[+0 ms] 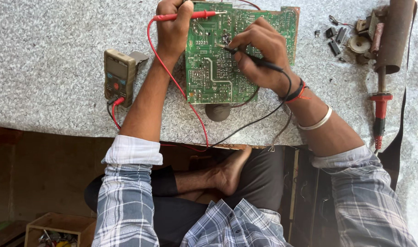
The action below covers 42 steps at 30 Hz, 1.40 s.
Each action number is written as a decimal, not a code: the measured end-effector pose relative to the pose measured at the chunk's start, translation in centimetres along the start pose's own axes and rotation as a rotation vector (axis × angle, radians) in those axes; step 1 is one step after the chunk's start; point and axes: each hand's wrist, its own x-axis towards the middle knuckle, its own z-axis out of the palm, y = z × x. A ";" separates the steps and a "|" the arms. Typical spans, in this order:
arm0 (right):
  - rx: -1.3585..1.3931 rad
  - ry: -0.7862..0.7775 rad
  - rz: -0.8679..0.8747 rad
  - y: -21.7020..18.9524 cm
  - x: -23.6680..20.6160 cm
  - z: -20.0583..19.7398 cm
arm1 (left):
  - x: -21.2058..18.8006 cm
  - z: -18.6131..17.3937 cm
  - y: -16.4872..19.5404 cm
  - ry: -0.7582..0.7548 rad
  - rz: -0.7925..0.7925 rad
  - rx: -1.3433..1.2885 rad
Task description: The person uses a multimeter to test various points on a green circuit board. They hold the board with one hand and probe different areas with the multimeter leads, checking for continuity or voltage.
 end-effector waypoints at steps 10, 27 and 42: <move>-0.137 0.095 0.077 1.6 -0.2 -2.5 | -0.6 -0.1 -2.9 0.020 0.060 0.045; -0.102 0.037 0.056 1.8 0.0 -2.5 | -1.5 -0.1 -3.6 -0.040 -0.005 -0.062; 0.090 0.064 0.282 1.4 0.5 -1.7 | 0.1 2.7 12.6 -0.002 0.510 0.521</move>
